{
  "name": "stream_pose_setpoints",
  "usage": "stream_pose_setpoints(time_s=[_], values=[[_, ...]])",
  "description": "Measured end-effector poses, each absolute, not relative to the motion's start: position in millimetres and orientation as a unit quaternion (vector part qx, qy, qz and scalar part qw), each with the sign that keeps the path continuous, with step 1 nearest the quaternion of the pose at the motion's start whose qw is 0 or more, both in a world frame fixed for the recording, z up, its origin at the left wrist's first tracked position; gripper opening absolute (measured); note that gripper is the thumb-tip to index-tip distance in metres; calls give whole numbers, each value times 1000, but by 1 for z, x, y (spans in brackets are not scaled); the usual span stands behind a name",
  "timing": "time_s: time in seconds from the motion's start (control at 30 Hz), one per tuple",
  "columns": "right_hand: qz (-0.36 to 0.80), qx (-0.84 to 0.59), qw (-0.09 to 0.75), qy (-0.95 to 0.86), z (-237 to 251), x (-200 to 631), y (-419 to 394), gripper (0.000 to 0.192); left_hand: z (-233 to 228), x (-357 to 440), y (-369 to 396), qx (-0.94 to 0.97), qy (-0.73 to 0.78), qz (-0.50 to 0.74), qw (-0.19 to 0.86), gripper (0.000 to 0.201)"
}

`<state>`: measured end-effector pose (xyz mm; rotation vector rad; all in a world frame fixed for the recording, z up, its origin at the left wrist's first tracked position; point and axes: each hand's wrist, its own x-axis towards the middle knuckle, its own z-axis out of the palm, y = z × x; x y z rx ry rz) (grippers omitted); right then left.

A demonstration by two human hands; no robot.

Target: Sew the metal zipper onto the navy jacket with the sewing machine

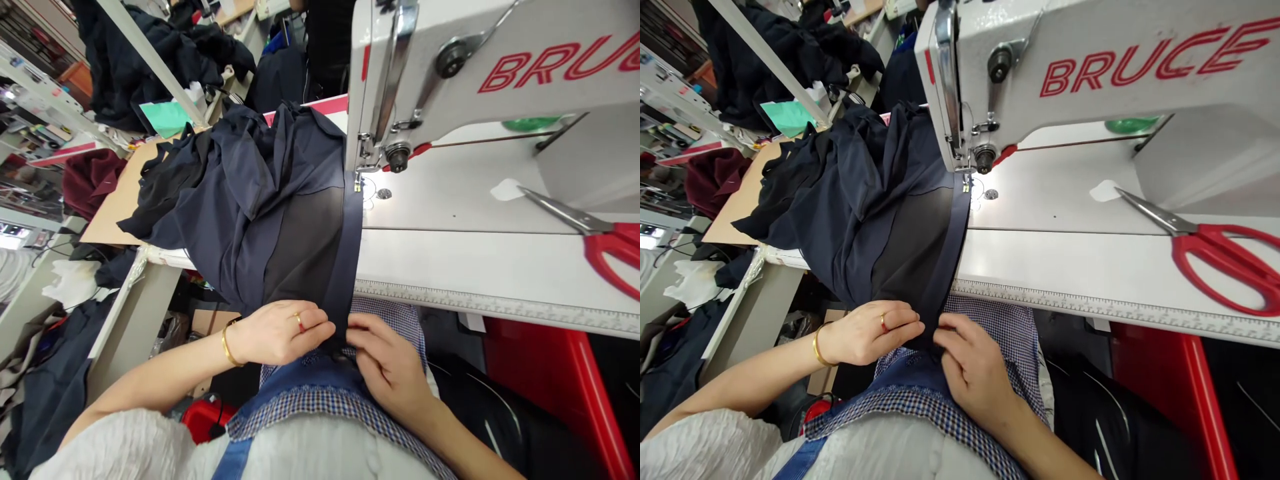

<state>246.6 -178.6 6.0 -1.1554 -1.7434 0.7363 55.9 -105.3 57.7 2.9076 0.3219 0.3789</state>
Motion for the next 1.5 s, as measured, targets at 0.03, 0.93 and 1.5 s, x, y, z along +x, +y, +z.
stream_pose_setpoints(time_s=[0.03, 0.93, 1.5], values=[[208, -482, 457, -718, 3, 248, -177, 24, 57, 56, -106, 979, 116, 129, 106, 20], [126, -396, 379, -826, -19, 267, -161, 24, 2, 106, 15, 926, 378, -2, 19, 47], [149, -391, 376, -827, -18, 264, -150, 26, 6, 119, 32, 958, 274, 82, 27, 55]])
